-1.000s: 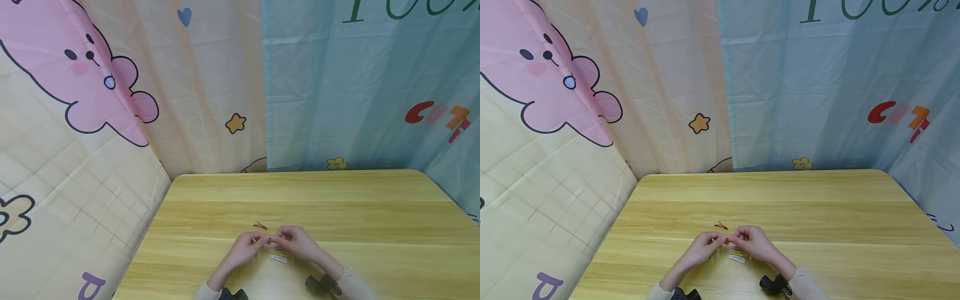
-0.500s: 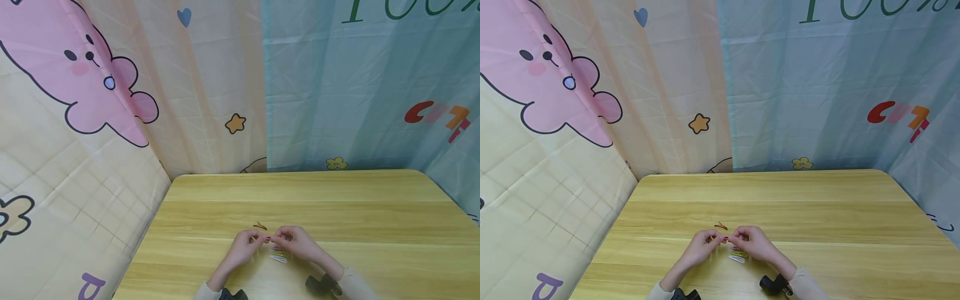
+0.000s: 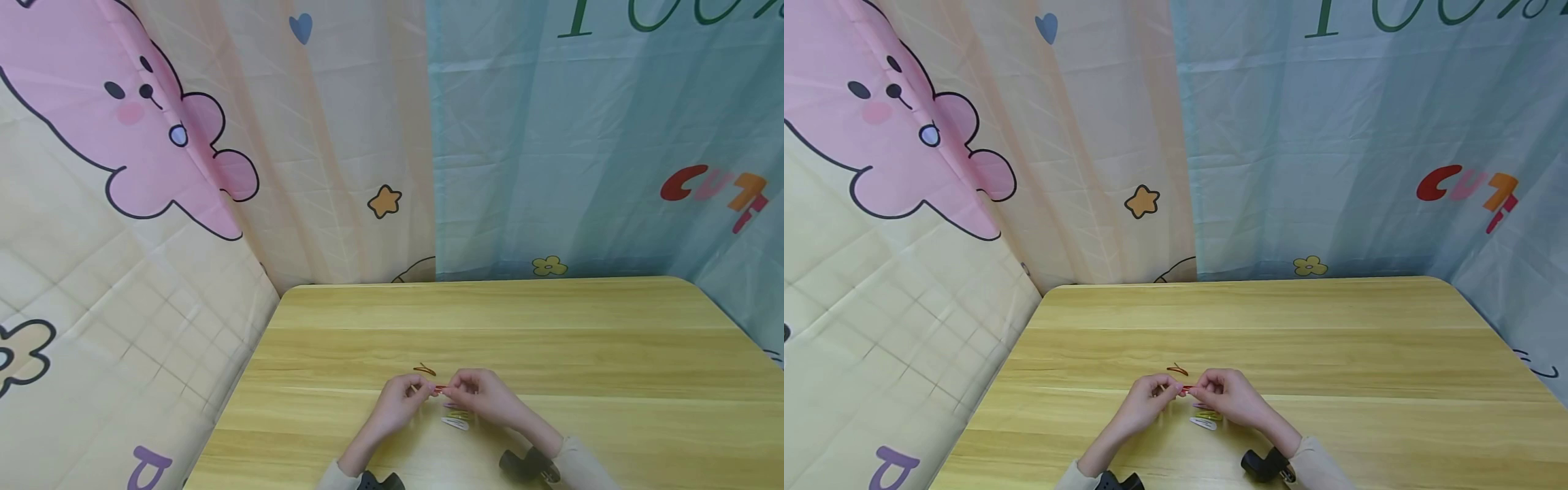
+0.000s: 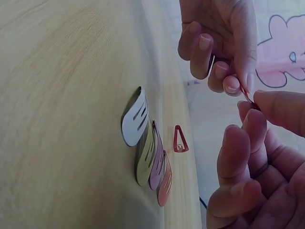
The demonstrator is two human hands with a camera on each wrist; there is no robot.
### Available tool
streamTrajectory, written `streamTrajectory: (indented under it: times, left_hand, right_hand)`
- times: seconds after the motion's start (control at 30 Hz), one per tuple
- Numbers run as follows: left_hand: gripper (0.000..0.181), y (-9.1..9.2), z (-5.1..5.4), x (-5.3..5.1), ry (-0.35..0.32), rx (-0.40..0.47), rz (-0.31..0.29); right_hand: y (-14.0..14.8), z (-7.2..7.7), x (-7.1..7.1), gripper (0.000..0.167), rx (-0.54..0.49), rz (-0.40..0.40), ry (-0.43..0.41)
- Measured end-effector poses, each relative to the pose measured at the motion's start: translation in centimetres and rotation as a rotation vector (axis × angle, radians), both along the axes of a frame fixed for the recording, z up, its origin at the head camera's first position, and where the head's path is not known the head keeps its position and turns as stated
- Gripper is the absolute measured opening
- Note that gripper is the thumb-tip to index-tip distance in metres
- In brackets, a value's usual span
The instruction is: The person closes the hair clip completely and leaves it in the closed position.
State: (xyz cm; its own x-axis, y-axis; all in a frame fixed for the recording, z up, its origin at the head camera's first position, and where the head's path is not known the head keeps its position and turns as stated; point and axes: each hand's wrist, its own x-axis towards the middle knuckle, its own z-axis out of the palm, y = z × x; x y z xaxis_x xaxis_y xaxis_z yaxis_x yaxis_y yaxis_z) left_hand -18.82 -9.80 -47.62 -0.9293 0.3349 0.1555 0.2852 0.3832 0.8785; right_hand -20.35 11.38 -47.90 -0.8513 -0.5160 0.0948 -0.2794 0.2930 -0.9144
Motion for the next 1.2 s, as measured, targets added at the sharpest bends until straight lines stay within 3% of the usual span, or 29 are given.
streamTrajectory:
  times: [0.23,0.3,0.47,0.5,0.77,1.0,1.2]
  left_hand:
    - [0.02,0.14,0.21,0.01,-0.037,-0.001,-0.002]
    - [0.019,0.3,0.69,0.27,-0.034,0.0,-0.004]
    - [0.018,0.34,0.54,0.3,-0.025,0.027,-0.037]
    - [0.019,0.25,0.03,0.03,-0.028,0.033,-0.046]
    - [0.024,0.24,0.38,0.12,-0.094,0.114,-0.106]
    - [0.02,0.32,0.55,0.13,-0.135,0.141,-0.121]
    - [0.019,0.03,0.69,0.04,-0.197,0.191,-0.161]
  right_hand:
    - [-0.04,0.04,0.08,0.026,-0.096,0.023,-0.051]
    - [-0.04,0.02,0.07,0.024,-0.131,0.03,-0.078]
    - [0.01,0.24,0.13,0.023,-0.174,0.033,-0.136]
    - [0.04,0.28,0.14,0.024,-0.181,0.035,-0.144]
    - [0.39,0.25,-0.05,0.032,-0.299,0.112,-0.247]
    - [0.67,0.22,-0.18,0.033,-0.314,0.16,-0.255]
    - [0.83,0.41,-0.13,0.033,-0.27,0.166,-0.201]
